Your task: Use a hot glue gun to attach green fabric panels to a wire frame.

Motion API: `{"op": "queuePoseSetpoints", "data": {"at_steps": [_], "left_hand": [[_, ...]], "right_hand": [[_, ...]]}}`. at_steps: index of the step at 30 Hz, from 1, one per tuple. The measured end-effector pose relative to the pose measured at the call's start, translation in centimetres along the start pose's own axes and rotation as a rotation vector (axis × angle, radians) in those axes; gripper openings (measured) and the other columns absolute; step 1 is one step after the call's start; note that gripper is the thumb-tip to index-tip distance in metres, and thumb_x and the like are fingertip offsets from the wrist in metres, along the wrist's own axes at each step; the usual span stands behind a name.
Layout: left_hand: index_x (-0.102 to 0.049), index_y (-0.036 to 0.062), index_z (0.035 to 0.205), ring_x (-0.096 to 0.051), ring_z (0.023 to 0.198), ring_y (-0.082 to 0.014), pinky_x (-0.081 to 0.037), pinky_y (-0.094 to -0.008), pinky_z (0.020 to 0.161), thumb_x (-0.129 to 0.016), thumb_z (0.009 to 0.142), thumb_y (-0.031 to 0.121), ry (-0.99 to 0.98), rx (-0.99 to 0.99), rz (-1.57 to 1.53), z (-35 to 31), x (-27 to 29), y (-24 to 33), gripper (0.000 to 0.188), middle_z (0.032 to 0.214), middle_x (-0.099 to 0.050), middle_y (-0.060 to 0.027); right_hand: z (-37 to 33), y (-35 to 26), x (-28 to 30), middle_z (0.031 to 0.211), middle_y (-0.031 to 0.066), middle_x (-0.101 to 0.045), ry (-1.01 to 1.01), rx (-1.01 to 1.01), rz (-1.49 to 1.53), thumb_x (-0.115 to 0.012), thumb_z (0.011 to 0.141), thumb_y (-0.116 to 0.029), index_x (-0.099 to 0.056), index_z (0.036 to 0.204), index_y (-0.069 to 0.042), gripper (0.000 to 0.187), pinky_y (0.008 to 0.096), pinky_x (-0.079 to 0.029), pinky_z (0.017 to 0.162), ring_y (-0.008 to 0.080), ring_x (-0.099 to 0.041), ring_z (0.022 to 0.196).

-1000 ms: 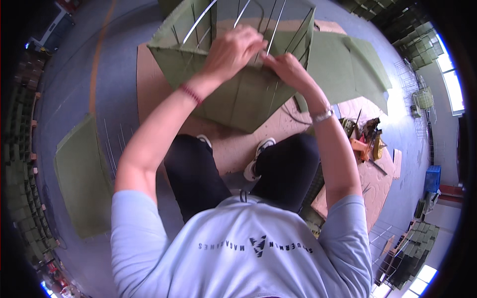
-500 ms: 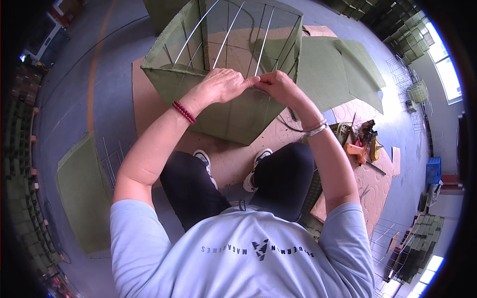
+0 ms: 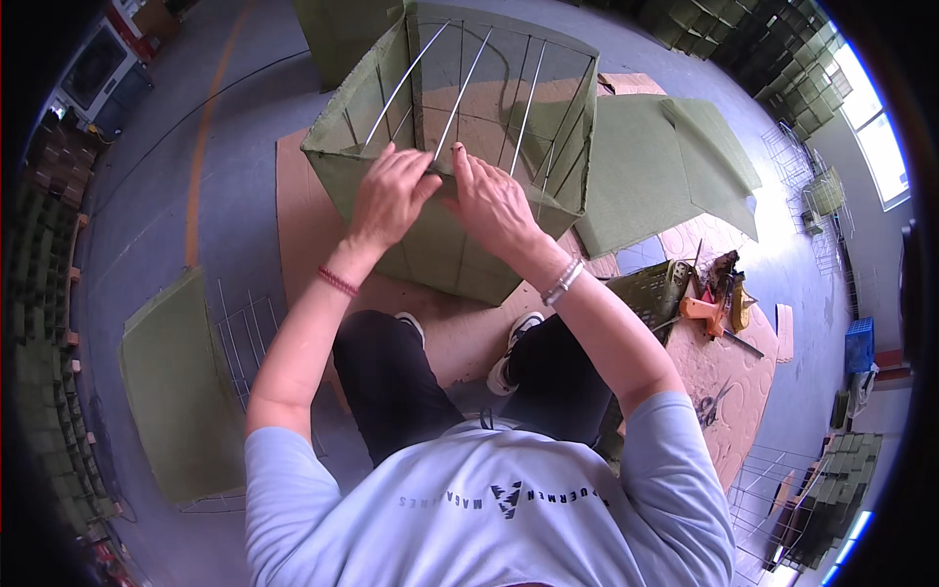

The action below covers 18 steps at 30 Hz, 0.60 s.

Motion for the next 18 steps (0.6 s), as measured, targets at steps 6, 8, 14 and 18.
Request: {"op": "queuePoseSetpoints", "data": {"at_steps": [6,8,14,18], "left_hand": [[-0.061,-0.0091,0.106,-0.064,0.089,-0.0355,-0.046,-0.0435,0.093,-0.035,0.093,0.06,-0.513,0.112,0.309,2.4,0.0,1.3,0.074,0.093,-0.066,-0.0234],[-0.06,-0.0101,0.108,-0.064,0.089,-0.0357,-0.046,-0.0432,0.093,-0.03,0.093,0.062,-0.602,0.163,0.319,3.0,-0.4,0.7,0.08,0.092,-0.066,-0.0246],[-0.055,-0.0012,0.124,-0.061,0.103,-0.0357,-0.046,-0.0447,0.091,-0.016,0.083,0.081,-0.672,0.568,0.15,5.5,-4.1,-1.8,0.099,0.103,-0.064,-0.0262],[-0.061,0.0015,0.114,-0.061,0.1,-0.033,-0.046,-0.0403,0.088,-0.031,0.093,0.065,-0.206,0.787,-0.273,5.9,-1.8,-2.5,0.073,0.107,-0.064,-0.0198]], "right_hand": [[3.2,1.4,-1.2,0.085,0.0119,-0.07,-0.393,-0.176,0.03,-0.066,0.077,-0.041,-0.069,0.078,-0.007,0.034,0.0389,-0.054,0.071,0.0287,-0.068,0.082],[3.5,1.1,-0.8,0.088,0.0115,-0.07,-0.395,-0.171,0.062,-0.066,0.076,-0.043,-0.07,0.081,-0.008,0.036,0.0387,-0.053,0.075,0.0287,-0.068,0.086],[5.2,3.4,-4.3,0.108,0.0185,-0.066,-0.439,-0.072,0.711,-0.066,0.074,-0.062,-0.065,0.105,0.001,0.069,0.0382,-0.048,0.09,0.0317,-0.062,0.103],[5.6,2.2,-1.8,0.085,0.0168,-0.067,-0.353,-0.223,0.214,-0.069,0.081,-0.048,-0.059,0.104,0.003,0.056,0.0371,-0.049,0.087,0.0279,-0.066,0.083]]}}
Point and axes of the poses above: each hand's wrist, its own z-axis towards the middle knuckle, its own x-axis out of the back of the hand, y = z × x, the point moved 1 cm from there along z, towards the middle knuckle
